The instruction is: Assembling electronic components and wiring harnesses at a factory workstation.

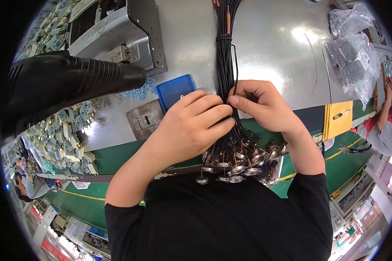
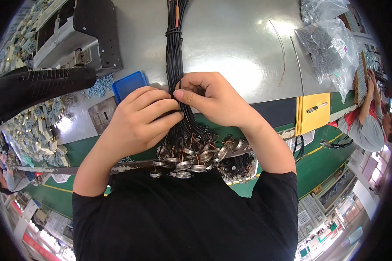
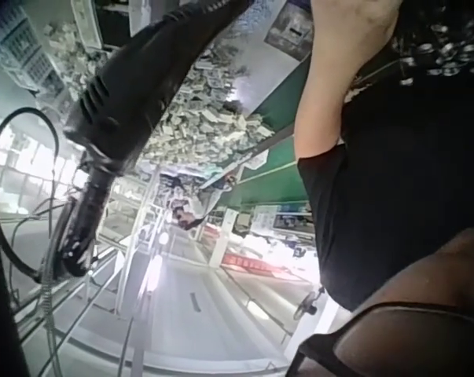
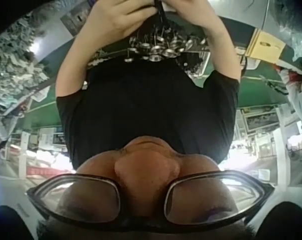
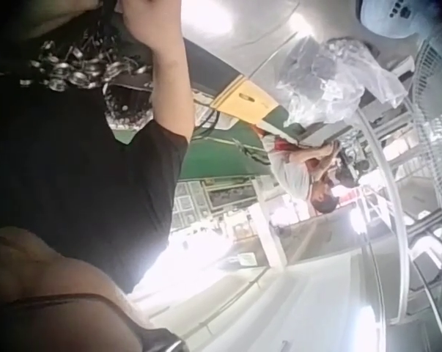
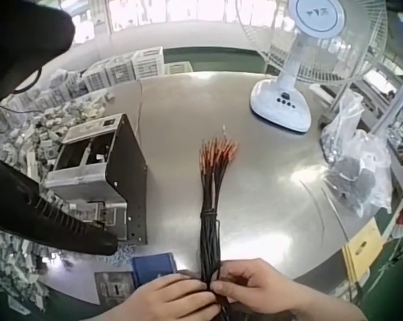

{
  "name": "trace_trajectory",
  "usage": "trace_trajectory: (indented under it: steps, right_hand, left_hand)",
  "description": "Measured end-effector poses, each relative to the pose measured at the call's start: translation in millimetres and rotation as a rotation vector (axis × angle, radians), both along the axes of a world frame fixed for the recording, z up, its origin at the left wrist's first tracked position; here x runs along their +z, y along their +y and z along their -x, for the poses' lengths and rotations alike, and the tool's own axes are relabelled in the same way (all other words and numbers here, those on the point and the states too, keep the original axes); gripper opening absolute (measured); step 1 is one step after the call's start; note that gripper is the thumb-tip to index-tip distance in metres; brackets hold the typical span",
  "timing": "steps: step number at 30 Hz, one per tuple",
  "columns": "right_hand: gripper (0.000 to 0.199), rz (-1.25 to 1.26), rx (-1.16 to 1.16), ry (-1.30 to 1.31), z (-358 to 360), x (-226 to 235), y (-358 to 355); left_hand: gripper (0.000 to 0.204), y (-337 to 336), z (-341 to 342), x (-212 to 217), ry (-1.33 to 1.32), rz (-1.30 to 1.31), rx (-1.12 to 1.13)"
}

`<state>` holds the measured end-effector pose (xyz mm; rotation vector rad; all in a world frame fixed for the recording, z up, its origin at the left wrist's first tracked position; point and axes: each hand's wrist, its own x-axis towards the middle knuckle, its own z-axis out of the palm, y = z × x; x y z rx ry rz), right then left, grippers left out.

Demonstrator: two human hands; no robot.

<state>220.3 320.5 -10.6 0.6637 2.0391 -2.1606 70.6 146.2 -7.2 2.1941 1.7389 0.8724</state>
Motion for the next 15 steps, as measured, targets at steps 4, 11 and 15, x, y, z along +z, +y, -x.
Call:
trace_trajectory:
  steps: [4, 11, 15]
  right_hand:
    - [0.028, -0.022, -0.031, 0.023, -3, -3, 0]
    - [0.022, 0.088, -0.132, 0.048, -10, -8, 0]
    - [0.019, 0.049, -0.039, 0.042, -7, 0, 3]
  left_hand:
    - [0.031, 1, 1, 2, 0.007, -0.002, -0.015]
    - [0.031, -4, 3, -5, 0.018, 0.004, 0.022]
    - [0.032, -1, -1, -7, 0.019, -0.036, 0.077]
